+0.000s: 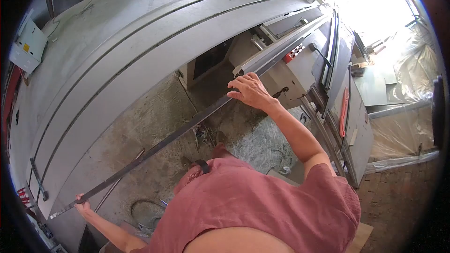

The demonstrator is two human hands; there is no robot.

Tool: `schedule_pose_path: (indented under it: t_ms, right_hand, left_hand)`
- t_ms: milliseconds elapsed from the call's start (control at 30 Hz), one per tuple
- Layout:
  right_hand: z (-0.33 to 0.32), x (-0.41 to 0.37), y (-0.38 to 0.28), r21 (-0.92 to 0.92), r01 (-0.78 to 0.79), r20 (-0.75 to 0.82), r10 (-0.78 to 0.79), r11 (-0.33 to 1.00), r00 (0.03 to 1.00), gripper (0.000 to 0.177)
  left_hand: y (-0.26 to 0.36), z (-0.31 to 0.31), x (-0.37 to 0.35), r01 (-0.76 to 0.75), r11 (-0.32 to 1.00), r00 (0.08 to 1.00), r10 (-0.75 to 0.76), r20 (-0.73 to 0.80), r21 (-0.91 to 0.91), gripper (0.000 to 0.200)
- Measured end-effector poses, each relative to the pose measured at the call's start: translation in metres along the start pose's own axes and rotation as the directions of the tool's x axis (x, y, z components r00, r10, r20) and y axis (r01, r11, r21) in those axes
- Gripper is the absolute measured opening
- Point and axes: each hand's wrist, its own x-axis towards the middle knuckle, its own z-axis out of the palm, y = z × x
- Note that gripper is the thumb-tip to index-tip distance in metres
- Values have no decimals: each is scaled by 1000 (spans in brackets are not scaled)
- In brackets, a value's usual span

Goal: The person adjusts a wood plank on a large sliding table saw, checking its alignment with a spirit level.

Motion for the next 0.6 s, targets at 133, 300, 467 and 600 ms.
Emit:
schedule_pose_path:
  t_ms: [133, 300, 467, 600]
  right_hand:
    - [-5, 0, 26, -18, -57, 15, 57, 998, 998, 38]
    - [-18, 0, 55, 18, -118, 45, 117, 993, 992, 33]
    - [-33, -5, 93, -6, -138, 36, 138, 990, 990, 32]
    - [-38, -9, 131, -33, -179, 43, 180, 983, 983, 34]
  left_hand:
    - [-32, 34, -8, -70, 995, 994, 76, -83, 73, 6]
    - [-56, 43, -9, 78, 995, 991, -71, 114, -58, 8]
    - [-104, 89, -60, -5, 1000, 1000, 5, 1, 2, 15]
    - [-140, 106, -84, -14, 999, 1000, 14, 15, -34, 34]
